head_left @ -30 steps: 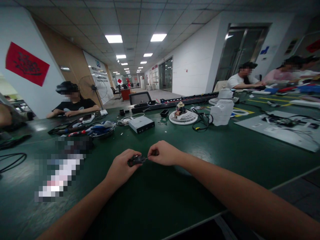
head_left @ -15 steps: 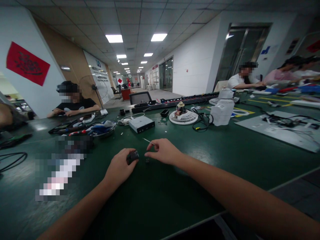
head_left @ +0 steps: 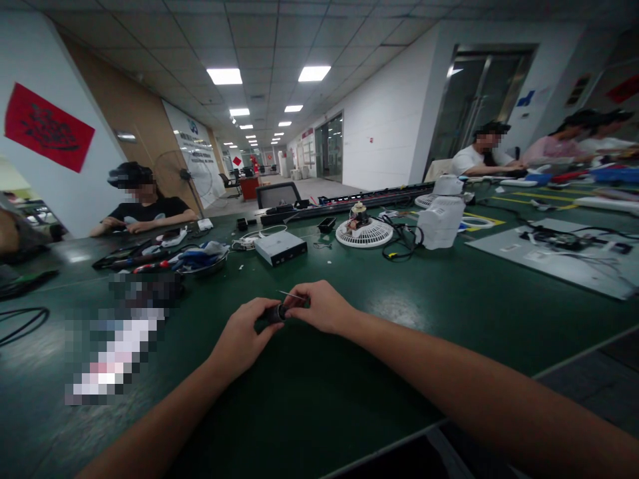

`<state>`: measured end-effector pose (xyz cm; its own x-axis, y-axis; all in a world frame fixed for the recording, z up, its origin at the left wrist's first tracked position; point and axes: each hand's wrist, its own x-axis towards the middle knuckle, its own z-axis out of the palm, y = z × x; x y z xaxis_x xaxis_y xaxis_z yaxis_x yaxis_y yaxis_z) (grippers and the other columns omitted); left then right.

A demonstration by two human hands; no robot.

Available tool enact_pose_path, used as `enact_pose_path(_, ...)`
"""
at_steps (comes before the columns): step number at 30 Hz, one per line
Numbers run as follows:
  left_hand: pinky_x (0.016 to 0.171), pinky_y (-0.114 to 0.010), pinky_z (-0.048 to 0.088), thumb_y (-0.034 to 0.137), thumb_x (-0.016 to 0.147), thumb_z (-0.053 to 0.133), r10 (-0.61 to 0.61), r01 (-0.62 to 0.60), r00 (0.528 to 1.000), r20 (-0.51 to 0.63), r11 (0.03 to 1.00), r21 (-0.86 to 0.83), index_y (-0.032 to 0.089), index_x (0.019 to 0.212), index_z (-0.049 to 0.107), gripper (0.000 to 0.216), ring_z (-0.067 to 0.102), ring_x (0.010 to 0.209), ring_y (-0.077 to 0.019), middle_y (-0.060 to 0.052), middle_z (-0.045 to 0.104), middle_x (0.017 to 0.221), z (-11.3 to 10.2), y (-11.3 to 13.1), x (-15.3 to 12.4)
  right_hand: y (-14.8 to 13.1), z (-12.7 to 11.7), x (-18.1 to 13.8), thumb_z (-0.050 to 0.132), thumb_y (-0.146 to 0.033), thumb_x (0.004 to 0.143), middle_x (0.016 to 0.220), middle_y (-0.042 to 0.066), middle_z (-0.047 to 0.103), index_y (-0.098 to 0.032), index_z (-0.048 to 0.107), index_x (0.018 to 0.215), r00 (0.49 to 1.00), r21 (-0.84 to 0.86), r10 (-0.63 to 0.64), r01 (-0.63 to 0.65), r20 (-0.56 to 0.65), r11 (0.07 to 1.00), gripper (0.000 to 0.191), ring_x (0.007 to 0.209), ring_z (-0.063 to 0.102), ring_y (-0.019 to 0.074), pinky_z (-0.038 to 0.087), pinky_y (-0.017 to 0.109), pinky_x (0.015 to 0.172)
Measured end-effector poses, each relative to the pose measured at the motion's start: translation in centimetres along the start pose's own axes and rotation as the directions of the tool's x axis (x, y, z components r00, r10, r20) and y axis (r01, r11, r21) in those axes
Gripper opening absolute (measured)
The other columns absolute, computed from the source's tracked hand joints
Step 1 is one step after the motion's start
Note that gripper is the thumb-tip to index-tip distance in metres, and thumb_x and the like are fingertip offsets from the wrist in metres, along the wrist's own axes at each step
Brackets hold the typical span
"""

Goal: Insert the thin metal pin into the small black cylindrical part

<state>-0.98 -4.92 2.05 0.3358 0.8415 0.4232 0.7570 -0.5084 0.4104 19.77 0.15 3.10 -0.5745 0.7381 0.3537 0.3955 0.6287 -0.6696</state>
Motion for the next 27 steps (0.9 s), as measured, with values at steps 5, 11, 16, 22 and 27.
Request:
enact_pose_path(5,0.086,-0.037,0.051,0.024,0.081,0.068,0.077,-0.077,0.996,-0.042,0.997,0.003,0.024,0.113,0.062,0.033,0.064,0.098,-0.0217,-0.004,0.068,0.107,0.0,-0.2,-0.2,-0.2,-0.1,-0.1,0.075,-0.019,0.075,0.081,0.001,0.065,-0.018,0.075,0.085,0.978,-0.033,-0.189,0.187,-0.088,0.982,0.009,0.076,0.061,0.0128,0.044,0.024,0.070)
enact_pose_path(11,0.085,-0.037,0.052,0.026,0.081,0.070,0.147,-0.145,0.988,-0.048,0.989,0.040,0.023,0.117,0.061,0.037,0.064,0.098,-0.0220,-0.005,0.069,0.108,0.2,-0.4,-0.4,-0.1,0.1,-0.1,0.074,-0.015,0.074,0.076,-0.001,0.061,-0.017,0.072,0.080,0.978,0.066,-0.187,0.193,-0.087,0.979,0.006,0.071,0.058,0.0116,0.044,0.024,0.067)
enact_pose_path(16,0.090,-0.038,0.050,0.022,0.083,0.066,0.250,-0.246,0.965,-0.079,0.968,0.056,0.023,0.116,0.062,0.033,0.063,0.102,-0.0216,-0.005,0.069,0.110,-0.2,-0.5,-0.5,-0.3,1.0,0.1,0.078,-0.021,0.067,0.069,-0.003,0.059,-0.016,0.060,0.080,0.984,0.353,0.178,-0.164,-0.007,0.921,0.023,0.059,0.054,0.0103,0.042,0.022,0.052)
enact_pose_path(22,0.087,-0.036,0.051,0.024,0.080,0.068,0.135,-0.133,0.987,-0.092,0.990,0.037,0.023,0.112,0.062,0.032,0.064,0.098,-0.0216,-0.004,0.069,0.107,-0.3,-0.1,-0.3,-0.2,1.6,0.5,0.067,-0.027,0.079,0.078,-0.001,0.061,-0.016,0.057,0.094,0.931,0.450,0.319,-0.365,0.176,0.815,0.022,0.052,0.051,0.0083,0.041,0.022,0.048)
enact_pose_path(27,0.074,-0.034,0.053,0.030,0.076,0.071,-0.110,0.119,0.983,-0.146,0.991,0.055,0.022,0.104,0.063,0.030,0.067,0.084,-0.0212,-0.003,0.070,0.096,-0.3,-0.5,0.0,0.7,-1.2,0.3,0.062,-0.021,0.081,0.086,0.003,0.066,-0.019,0.065,0.095,0.999,-0.185,-0.001,-0.006,-0.041,0.983,0.014,0.074,0.058,0.0145,0.042,0.027,0.066)
